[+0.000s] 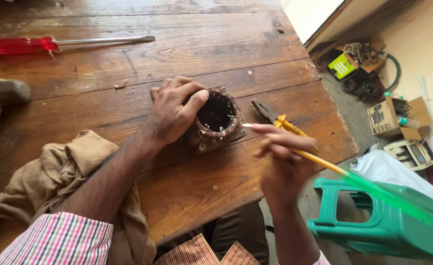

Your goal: The person holds a cylindrical motor housing on a wooden workbench and uses a screwdriver to repeatedly scrape along its rim and around the protruding bolts, working around the circumference. They occasionally reposition the housing and briefly handle a cloth beside it while continuing to scrape the rim.

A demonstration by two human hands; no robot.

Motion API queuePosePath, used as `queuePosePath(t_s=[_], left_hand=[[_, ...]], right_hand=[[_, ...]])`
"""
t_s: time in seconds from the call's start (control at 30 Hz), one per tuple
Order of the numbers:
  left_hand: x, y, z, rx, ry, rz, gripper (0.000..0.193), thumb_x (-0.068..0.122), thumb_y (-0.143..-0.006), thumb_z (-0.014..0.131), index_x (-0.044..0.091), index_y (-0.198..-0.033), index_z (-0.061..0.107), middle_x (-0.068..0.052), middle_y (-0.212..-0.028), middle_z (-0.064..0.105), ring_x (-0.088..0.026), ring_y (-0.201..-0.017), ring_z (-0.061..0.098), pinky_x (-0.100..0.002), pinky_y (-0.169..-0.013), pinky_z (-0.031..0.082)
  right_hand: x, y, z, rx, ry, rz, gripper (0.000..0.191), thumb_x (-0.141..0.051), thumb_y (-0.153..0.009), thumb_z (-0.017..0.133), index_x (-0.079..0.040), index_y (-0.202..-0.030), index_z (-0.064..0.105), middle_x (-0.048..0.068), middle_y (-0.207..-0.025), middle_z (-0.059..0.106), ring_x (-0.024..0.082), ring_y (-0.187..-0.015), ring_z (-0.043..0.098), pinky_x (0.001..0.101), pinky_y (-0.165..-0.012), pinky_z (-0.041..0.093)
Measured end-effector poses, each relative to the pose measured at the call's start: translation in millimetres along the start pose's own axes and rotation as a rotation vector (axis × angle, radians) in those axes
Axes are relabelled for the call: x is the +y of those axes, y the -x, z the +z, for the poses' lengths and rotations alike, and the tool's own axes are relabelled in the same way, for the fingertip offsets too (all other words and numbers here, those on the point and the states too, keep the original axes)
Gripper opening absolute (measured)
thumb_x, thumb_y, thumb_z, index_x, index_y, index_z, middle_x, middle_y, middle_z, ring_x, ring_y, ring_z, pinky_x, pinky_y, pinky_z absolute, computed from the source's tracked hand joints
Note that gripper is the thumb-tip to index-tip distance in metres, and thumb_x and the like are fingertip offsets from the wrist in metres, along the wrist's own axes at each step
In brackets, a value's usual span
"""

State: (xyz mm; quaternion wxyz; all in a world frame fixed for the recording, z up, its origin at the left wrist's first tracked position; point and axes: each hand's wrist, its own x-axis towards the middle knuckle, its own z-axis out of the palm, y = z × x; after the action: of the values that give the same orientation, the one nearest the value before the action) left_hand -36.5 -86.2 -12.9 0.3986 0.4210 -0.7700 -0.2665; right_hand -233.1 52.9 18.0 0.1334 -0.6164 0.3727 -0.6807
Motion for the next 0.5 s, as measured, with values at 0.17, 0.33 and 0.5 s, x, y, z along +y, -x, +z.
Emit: queuePosePath(t_s=[0.17,0.33,0.5], left_hand=[[3,-2,-3,0.028,-0.001,-0.006,0.039,0.041,-0.098,0.053,0.015,-0.113,0.078,-0.008,-0.124,0.068,-0.026,-0.123,0.053,-0.046,-0.104,0.027],[4,0,-1,0.001,0.0,0.007,0.039,0.041,-0.099,0.052,0.014,-0.114,0.077,-0.007,-0.124,0.069,-0.025,-0.123,0.052,-0.045,-0.103,0.028],[1,-1,-1,0.012,-0.004,0.012,0.039,0.041,-0.099,0.053,0.013,-0.114,0.078,-0.007,-0.126,0.068,-0.025,-0.125,0.051,-0.045,-0.104,0.026]], right_hand=[[-4,0,2,-0.04,0.056,-0.001,0.014,-0.017,-0.114,0.052,-0.003,-0.114,0.052,0.015,-0.107,0.075,0.021,-0.089,0.071,0.024,-0.07,0.058],[-3,-1,10,-0.155,0.11,0.087,0.015,-0.016,-0.111,0.053,-0.001,-0.111,0.056,0.02,-0.113,0.074,0.02,-0.08,0.065,0.0245,-0.067,0.055],[-1,6,7,-0.027,-0.003,0.025,0.016,-0.02,-0.116,0.053,-0.003,-0.118,0.052,0.019,-0.123,0.073,0.019,-0.094,0.074,0.0225,-0.067,0.059]])
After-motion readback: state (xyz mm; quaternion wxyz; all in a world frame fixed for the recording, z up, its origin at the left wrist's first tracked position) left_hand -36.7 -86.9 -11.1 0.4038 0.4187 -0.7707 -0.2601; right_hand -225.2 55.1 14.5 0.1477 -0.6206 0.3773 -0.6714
